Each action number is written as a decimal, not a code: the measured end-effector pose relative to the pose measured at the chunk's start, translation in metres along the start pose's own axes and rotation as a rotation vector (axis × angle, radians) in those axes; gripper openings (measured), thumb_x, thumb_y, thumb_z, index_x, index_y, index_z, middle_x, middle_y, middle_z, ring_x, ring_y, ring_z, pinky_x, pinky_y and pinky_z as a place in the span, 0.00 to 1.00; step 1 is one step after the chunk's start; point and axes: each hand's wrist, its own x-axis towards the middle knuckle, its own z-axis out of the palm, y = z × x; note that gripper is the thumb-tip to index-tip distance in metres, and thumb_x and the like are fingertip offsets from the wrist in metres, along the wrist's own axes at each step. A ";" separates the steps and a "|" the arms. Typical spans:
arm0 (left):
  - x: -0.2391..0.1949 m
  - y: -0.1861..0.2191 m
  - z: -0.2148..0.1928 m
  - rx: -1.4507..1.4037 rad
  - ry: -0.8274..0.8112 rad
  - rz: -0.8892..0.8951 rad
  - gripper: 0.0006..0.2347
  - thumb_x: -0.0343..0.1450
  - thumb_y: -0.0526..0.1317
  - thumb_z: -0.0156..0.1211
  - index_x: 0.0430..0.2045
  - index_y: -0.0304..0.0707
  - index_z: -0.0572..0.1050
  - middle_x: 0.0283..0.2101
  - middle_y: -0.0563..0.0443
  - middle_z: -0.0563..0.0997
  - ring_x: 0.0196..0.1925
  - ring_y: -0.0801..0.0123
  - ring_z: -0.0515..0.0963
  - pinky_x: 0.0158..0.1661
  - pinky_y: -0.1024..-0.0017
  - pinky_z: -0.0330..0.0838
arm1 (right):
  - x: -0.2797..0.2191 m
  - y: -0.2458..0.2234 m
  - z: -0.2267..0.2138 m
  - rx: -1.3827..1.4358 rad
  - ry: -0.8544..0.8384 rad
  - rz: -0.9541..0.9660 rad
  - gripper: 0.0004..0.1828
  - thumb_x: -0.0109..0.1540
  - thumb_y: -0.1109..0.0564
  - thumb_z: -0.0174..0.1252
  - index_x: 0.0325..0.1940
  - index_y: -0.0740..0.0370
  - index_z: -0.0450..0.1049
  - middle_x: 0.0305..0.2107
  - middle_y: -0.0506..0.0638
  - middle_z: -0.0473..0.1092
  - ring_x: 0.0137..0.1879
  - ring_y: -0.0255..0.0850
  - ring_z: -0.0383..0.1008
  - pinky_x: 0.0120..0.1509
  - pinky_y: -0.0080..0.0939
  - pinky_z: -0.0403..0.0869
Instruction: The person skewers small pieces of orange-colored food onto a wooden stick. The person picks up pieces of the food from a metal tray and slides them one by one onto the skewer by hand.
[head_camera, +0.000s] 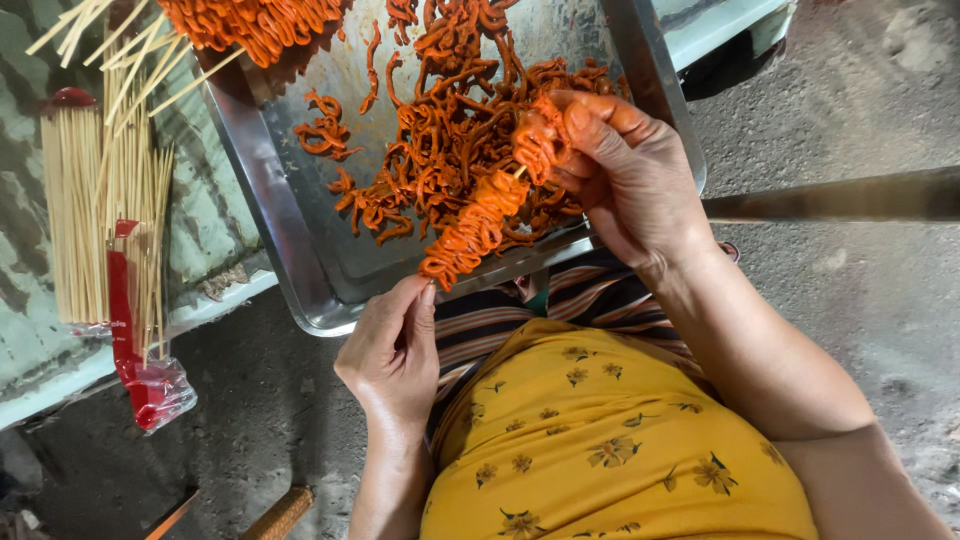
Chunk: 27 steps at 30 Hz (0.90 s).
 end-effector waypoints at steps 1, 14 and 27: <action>0.000 0.000 0.000 -0.001 0.003 -0.013 0.06 0.74 0.30 0.67 0.43 0.32 0.81 0.36 0.50 0.85 0.35 0.78 0.82 0.34 0.82 0.75 | -0.001 -0.004 0.003 -0.012 0.006 0.026 0.15 0.67 0.59 0.62 0.58 0.67 0.77 0.47 0.56 0.78 0.47 0.38 0.81 0.56 0.39 0.82; 0.001 0.007 -0.001 0.007 0.020 -0.022 0.05 0.74 0.29 0.67 0.42 0.29 0.80 0.36 0.48 0.84 0.34 0.77 0.81 0.36 0.80 0.74 | 0.000 0.004 -0.013 -0.049 0.016 0.006 0.11 0.67 0.62 0.67 0.54 0.66 0.79 0.36 0.48 0.76 0.38 0.34 0.75 0.46 0.33 0.76; -0.002 0.012 -0.004 0.069 0.025 -0.009 0.06 0.73 0.30 0.68 0.42 0.30 0.81 0.35 0.47 0.85 0.32 0.74 0.82 0.32 0.79 0.74 | -0.006 -0.006 -0.005 -0.162 0.023 -0.053 0.11 0.65 0.64 0.68 0.52 0.68 0.80 0.40 0.51 0.79 0.42 0.36 0.79 0.52 0.35 0.80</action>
